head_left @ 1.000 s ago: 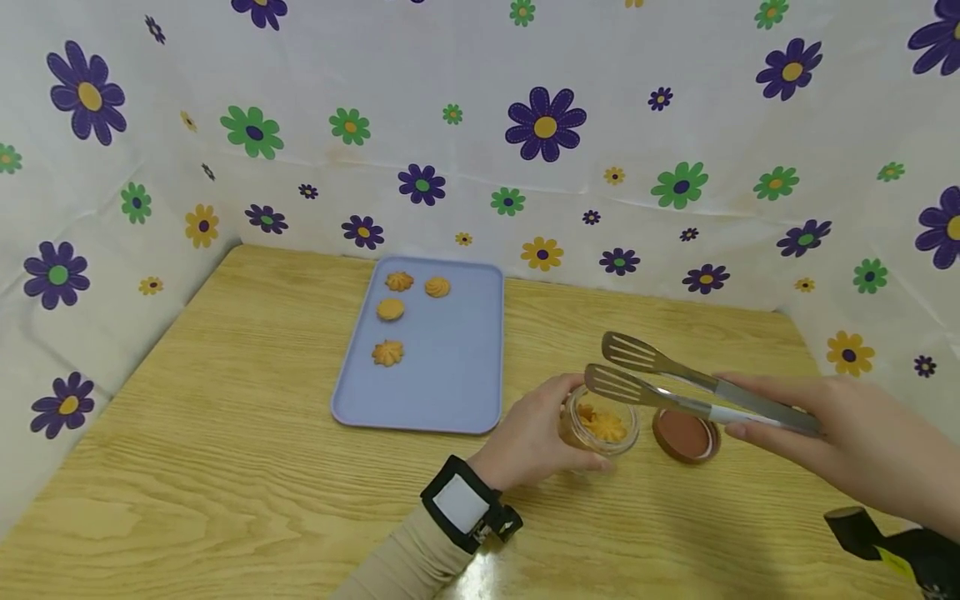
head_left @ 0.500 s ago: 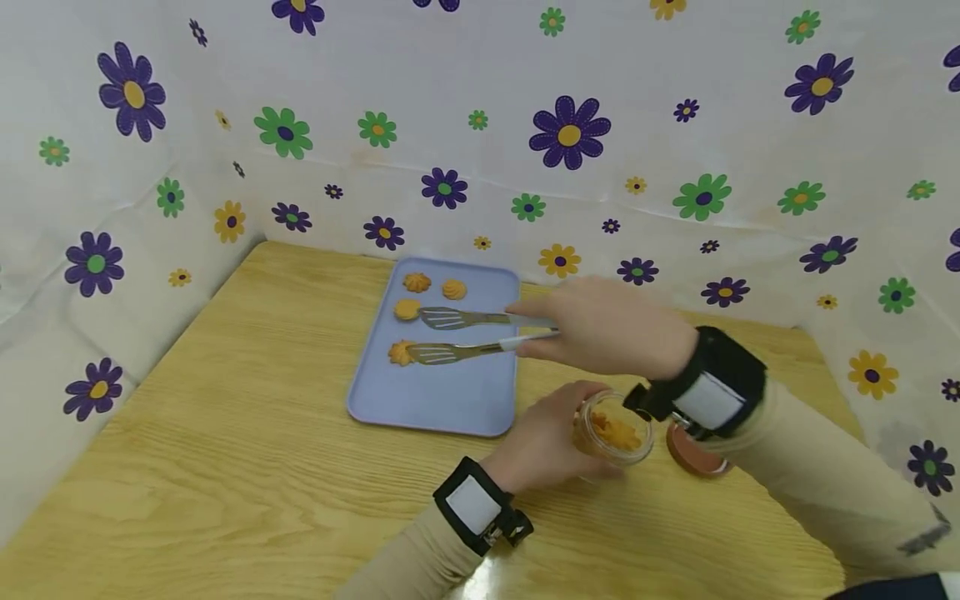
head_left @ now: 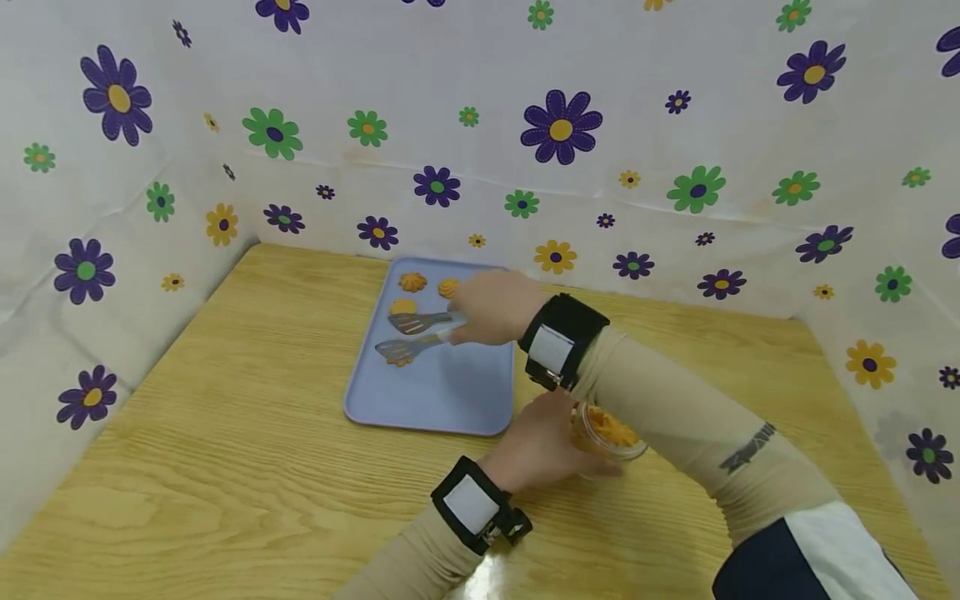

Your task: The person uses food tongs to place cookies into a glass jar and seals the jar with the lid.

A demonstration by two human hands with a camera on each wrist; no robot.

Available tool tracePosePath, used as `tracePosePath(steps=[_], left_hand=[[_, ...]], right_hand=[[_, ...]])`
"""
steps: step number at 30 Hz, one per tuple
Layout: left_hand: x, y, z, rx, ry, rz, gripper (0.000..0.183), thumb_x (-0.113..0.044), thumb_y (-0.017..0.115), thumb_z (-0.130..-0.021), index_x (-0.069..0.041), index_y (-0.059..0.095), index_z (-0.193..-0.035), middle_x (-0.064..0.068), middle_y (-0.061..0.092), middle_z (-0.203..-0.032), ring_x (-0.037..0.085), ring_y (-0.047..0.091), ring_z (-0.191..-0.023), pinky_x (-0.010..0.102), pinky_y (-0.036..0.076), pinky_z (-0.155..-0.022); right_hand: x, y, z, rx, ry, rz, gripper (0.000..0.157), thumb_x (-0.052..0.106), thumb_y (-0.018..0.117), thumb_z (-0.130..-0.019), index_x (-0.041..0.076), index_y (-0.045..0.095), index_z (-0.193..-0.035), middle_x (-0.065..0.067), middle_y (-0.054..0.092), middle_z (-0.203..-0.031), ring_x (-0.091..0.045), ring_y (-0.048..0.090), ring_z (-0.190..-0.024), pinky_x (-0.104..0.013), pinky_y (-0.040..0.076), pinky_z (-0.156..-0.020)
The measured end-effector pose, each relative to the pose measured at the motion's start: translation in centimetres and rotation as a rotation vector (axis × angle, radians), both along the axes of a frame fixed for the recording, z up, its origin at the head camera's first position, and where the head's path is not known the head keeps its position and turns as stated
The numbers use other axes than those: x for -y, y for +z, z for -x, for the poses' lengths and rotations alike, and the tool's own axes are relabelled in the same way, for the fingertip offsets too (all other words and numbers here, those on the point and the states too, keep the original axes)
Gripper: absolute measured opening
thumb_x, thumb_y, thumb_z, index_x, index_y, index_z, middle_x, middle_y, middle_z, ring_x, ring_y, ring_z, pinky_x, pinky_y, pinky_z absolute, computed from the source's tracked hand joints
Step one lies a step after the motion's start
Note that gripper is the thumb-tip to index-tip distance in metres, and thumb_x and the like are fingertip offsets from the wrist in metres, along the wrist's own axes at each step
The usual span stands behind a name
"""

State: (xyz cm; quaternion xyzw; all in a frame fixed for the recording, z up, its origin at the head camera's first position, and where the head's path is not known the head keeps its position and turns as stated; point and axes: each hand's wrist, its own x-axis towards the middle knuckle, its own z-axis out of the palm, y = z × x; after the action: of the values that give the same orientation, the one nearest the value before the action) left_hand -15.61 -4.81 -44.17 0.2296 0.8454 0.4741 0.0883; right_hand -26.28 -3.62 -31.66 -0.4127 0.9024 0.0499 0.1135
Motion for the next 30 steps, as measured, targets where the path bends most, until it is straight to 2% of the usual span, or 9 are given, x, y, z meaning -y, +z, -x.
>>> tracePosePath(steps=[4, 12, 17, 20, 23, 27, 29, 30], left_hand=[[0.0, 0.0, 0.0, 0.000, 0.001, 0.005, 0.092, -0.050, 0.089, -0.076, -0.012, 0.046, -0.147, 0.000, 0.057, -0.134, 0.011, 0.054, -0.119, 0.029, 0.047, -0.098], [0.1, 0.1, -0.2, -0.035, 0.012, 0.031, 0.106, -0.052, 0.087, -0.078, -0.010, 0.031, -0.158, 0.005, 0.043, -0.153, 0.016, 0.046, -0.132, 0.033, 0.043, -0.105], [0.1, 0.2, -0.2, -0.046, 0.015, 0.035, 0.108, -0.052, 0.086, -0.078, -0.010, 0.028, -0.159, 0.008, 0.041, -0.154, 0.018, 0.046, -0.133, 0.034, 0.043, -0.106], [0.0, 0.2, -0.2, -0.025, 0.010, 0.028, 0.108, -0.051, 0.087, -0.078, -0.011, 0.028, -0.159, 0.007, 0.041, -0.154, 0.018, 0.045, -0.134, 0.034, 0.043, -0.106], [-0.1, 0.2, 0.0, 0.008, 0.016, 0.034, 0.104, -0.051, 0.088, -0.077, -0.009, 0.035, -0.156, 0.009, 0.049, -0.148, 0.019, 0.049, -0.131, 0.035, 0.045, -0.104], [-0.3, 0.2, 0.1, 0.053, 0.033, 0.042, 0.100, -0.051, 0.089, -0.075, -0.008, 0.043, -0.151, 0.008, 0.054, -0.142, 0.023, 0.051, -0.129, 0.041, 0.046, -0.103], [-0.4, 0.1, 0.2, 0.065, 0.034, 0.018, 0.100, -0.050, 0.090, -0.074, -0.009, 0.043, -0.152, 0.005, 0.052, -0.144, 0.023, 0.050, -0.131, 0.043, 0.045, -0.104], [-0.5, 0.1, 0.2, 0.066, 0.032, 0.001, 0.101, -0.048, 0.091, -0.073, -0.011, 0.042, -0.153, 0.004, 0.051, -0.145, 0.022, 0.049, -0.131, 0.043, 0.045, -0.104]], right_hand=[[0.5, -0.7, -0.1, -0.007, 0.003, -0.022, 0.039, 0.043, 0.068, -0.098, 0.011, 0.075, -0.119, -0.001, 0.071, -0.103, -0.017, 0.064, -0.087, -0.033, 0.054, -0.076], [0.7, -1.8, -0.1, 0.045, -0.042, -0.023, 0.048, 0.046, 0.065, -0.100, 0.010, 0.070, -0.131, -0.004, 0.069, -0.122, -0.020, 0.065, -0.105, -0.036, 0.055, -0.087], [0.4, -1.8, 0.0, 0.038, -0.014, -0.003, 0.048, 0.045, 0.065, -0.100, 0.010, 0.069, -0.132, -0.004, 0.070, -0.121, -0.020, 0.067, -0.105, -0.036, 0.055, -0.088], [0.1, -1.7, 0.0, 0.032, 0.012, 0.020, 0.046, 0.043, 0.064, -0.101, 0.010, 0.070, -0.132, -0.004, 0.071, -0.119, -0.019, 0.067, -0.102, -0.034, 0.055, -0.086], [-0.1, -1.0, -0.1, 0.038, 0.031, 0.049, 0.042, 0.042, 0.064, -0.101, 0.011, 0.072, -0.128, -0.003, 0.072, -0.112, -0.017, 0.067, -0.093, -0.031, 0.055, -0.079], [-0.8, 0.7, -0.4, 0.020, 0.033, 0.078, 0.040, 0.043, 0.064, -0.101, 0.013, 0.072, -0.126, 0.000, 0.071, -0.102, -0.014, 0.062, -0.082, -0.028, 0.053, -0.071], [-1.4, 1.9, -0.6, 0.017, 0.029, 0.101, 0.040, 0.043, 0.065, -0.100, 0.013, 0.072, -0.126, 0.000, 0.071, -0.102, -0.015, 0.062, -0.081, -0.027, 0.053, -0.070], [-1.8, 2.5, -0.7, 0.017, 0.021, 0.110, 0.042, 0.043, 0.065, -0.101, 0.012, 0.071, -0.129, -0.001, 0.072, -0.107, -0.015, 0.063, -0.086, -0.028, 0.054, -0.073]])
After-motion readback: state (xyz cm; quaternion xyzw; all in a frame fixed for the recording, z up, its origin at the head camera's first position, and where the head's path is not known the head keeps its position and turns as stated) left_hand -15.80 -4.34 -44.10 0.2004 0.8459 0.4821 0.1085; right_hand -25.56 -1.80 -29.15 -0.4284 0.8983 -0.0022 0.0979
